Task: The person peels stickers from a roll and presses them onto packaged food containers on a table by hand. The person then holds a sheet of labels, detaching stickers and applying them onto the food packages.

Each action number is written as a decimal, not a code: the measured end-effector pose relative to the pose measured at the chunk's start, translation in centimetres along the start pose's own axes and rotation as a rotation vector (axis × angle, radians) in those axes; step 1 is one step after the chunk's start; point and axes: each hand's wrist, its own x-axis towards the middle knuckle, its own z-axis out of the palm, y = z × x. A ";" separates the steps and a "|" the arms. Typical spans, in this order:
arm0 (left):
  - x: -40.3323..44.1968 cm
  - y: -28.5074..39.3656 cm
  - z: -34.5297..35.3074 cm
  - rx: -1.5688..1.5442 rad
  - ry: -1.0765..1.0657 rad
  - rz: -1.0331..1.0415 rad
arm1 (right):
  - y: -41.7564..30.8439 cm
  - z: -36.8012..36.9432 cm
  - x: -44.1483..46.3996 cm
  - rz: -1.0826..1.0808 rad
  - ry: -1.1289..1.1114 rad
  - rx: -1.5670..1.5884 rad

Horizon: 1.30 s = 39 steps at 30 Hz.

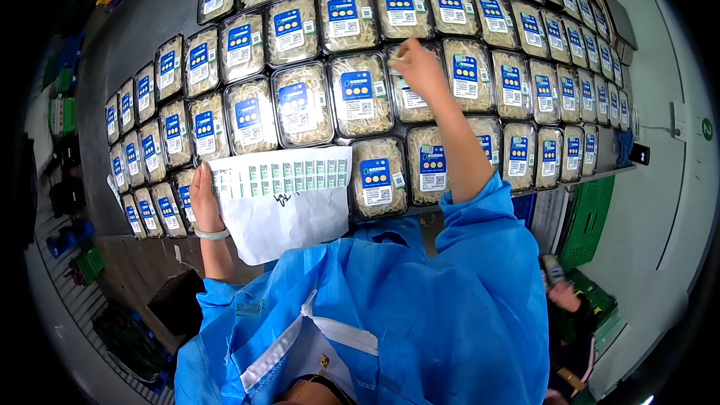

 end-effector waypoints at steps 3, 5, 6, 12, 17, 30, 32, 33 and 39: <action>-0.2 -0.3 -0.6 -0.015 0.022 -0.015 | -2.0 2.7 0.2 -0.030 -0.168 0.245; -0.2 -0.3 -1.0 -0.023 0.017 -0.022 | -4.2 3.8 0.7 -0.028 -0.234 0.208; -0.2 -0.2 -1.3 -0.026 0.013 -0.026 | -4.7 4.5 0.9 -0.047 -0.238 0.134; -0.4 -0.5 -3.6 -0.062 0.067 -0.020 | -7.1 5.4 1.1 -0.056 -0.174 -0.451; -0.3 -1.0 -6.9 -0.089 0.139 -0.012 | -2.8 1.8 0.7 0.034 -0.088 -0.193; 1.6 -1.9 -6.7 -0.181 0.079 -0.136 | 0.3 -2.9 -17.2 0.265 -0.336 0.639; 1.4 -0.6 -5.3 -0.136 0.056 -0.138 | -1.8 -0.6 -17.5 0.207 -0.393 0.476; 1.5 -0.5 -4.9 -0.148 0.036 -0.127 | -2.3 0.4 -17.4 0.174 -0.383 0.449; 1.1 -0.8 -4.3 -0.101 -0.002 -0.076 | -3.3 4.9 -16.2 -0.072 -0.356 0.192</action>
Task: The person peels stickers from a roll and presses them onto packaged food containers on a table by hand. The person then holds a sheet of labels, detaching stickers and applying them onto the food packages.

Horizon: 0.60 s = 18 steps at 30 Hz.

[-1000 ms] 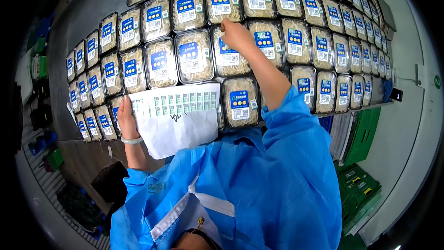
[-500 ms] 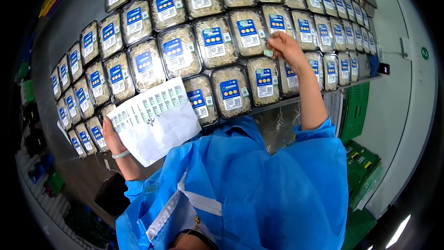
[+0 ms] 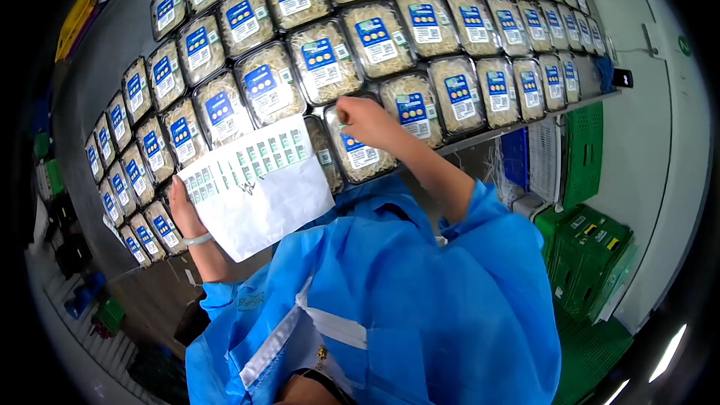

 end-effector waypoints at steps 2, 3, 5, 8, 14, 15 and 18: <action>-0.8 0.1 0.0 0.016 -0.002 0.011 | 1.3 1.4 0.4 -0.135 0.091 -0.196; -1.4 0.4 0.3 -0.016 -0.003 0.021 | 0.8 1.5 0.5 -0.179 0.163 -0.289; -3.3 1.5 1.0 -0.010 0.093 0.033 | -0.2 0.6 -0.3 -0.068 0.190 -0.485; -5.2 2.0 0.8 -0.038 0.116 0.074 | -0.8 -1.6 -1.5 0.003 0.170 -0.528; -8.2 2.1 1.6 -0.064 0.073 0.133 | -7.7 -2.2 -6.3 -0.119 -0.032 0.638; -8.9 2.2 1.9 -0.063 0.084 0.158 | -8.7 -2.0 -6.9 -0.168 -0.017 0.662; -11.8 2.9 3.1 -0.119 0.114 0.197 | -10.3 -1.9 -8.5 -0.224 0.060 0.702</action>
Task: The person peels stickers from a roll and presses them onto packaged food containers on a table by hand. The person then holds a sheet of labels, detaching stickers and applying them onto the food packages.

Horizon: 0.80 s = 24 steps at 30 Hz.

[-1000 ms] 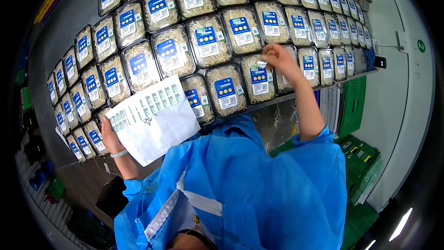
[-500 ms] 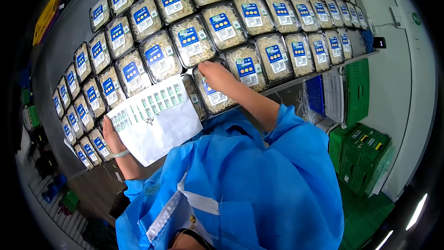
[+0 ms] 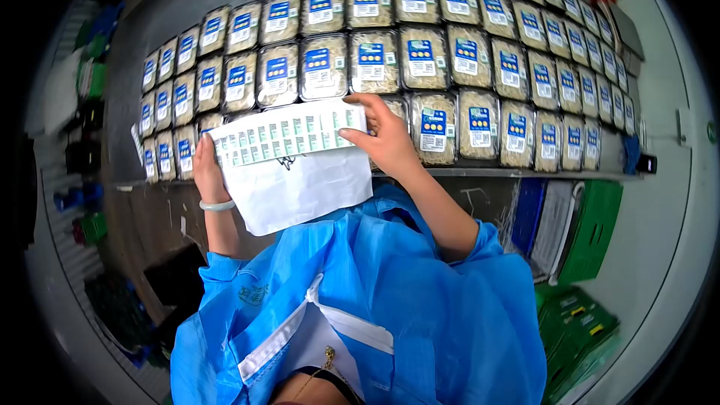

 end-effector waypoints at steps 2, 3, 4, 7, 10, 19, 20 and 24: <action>-2.2 0.9 0.5 0.018 0.032 0.048 | -0.7 -0.1 -0.9 0.027 -0.013 0.097; -3.1 1.0 0.5 0.044 0.048 0.074 | -0.8 -0.2 -1.2 0.033 -0.027 0.087; -3.9 1.0 0.5 0.044 0.049 0.108 | -0.8 -0.2 -1.5 0.039 -0.038 0.079; -6.1 1.0 0.5 0.078 0.055 0.196 | 0.0 0.0 -2.1 0.042 0.008 -0.011; -5.9 -1.3 -2.6 0.267 0.074 0.302 | 0.5 0.1 -2.8 0.059 0.084 -0.039; -5.2 3.1 2.5 0.874 -0.302 0.802 | 0.5 4.3 -3.9 0.046 0.211 -0.287; -5.4 4.4 4.0 0.976 -0.470 0.862 | 0.2 5.4 -3.5 0.010 0.212 -0.330; -2.1 2.6 2.0 0.874 -0.667 0.580 | -0.6 10.2 -1.9 -0.052 0.240 -0.378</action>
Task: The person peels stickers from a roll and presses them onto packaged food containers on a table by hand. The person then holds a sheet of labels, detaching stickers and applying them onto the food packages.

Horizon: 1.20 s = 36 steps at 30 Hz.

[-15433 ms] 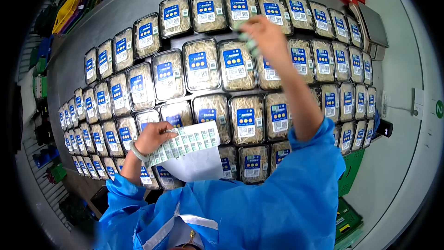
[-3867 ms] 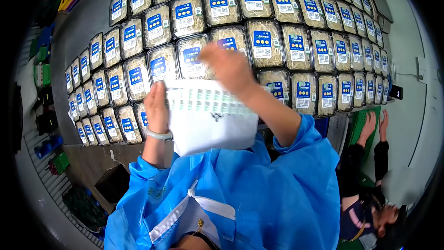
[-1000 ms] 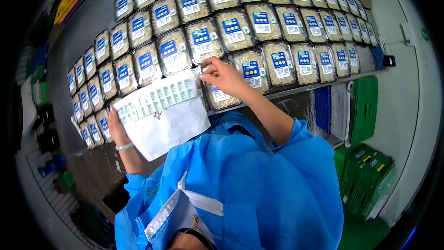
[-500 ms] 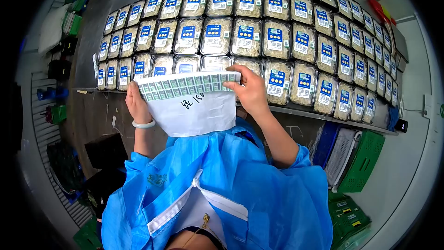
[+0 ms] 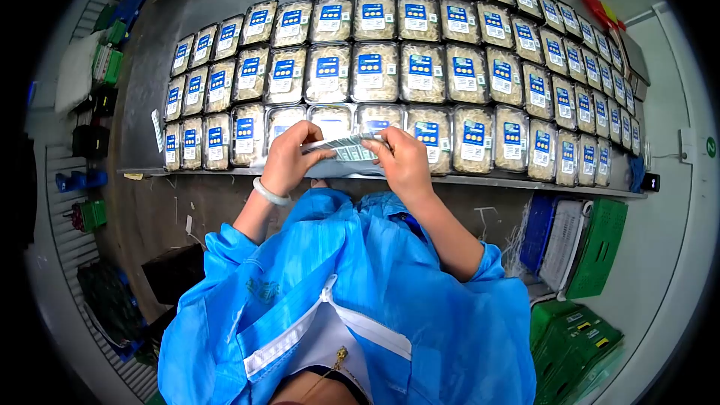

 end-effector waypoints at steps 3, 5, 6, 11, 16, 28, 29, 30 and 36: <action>-0.6 -2.9 -3.6 -0.108 -0.111 -0.091 | -0.5 2.9 0.3 -0.042 -0.045 -0.092; -0.8 -4.5 -6.6 -0.139 -0.184 -0.092 | -1.4 5.3 0.6 -0.057 -0.062 -0.066; -0.7 -5.2 -8.1 -0.131 -0.228 -0.079 | -2.0 6.4 0.8 -0.069 -0.075 -0.064; -0.2 -8.7 -13.9 -0.113 -0.376 -0.001 | -5.9 11.5 1.6 0.023 -0.148 -0.157; 1.1 -10.5 -17.6 -0.180 -0.437 0.062 | -4.8 14.3 0.7 -0.195 -0.032 -0.495; 4.4 -10.9 -17.7 0.037 -0.624 0.209 | -6.2 16.1 7.9 -0.680 -0.473 -0.717; 4.7 -11.0 -18.0 0.081 -0.678 0.191 | -5.2 16.5 8.1 -0.732 -0.456 -0.727; 4.8 -11.3 -17.9 0.074 -0.692 0.162 | -4.4 17.0 8.3 -0.783 -0.443 -0.740; 5.0 -13.5 -16.7 0.099 -0.754 -0.044 | -3.1 18.1 7.0 -1.066 -0.234 -0.719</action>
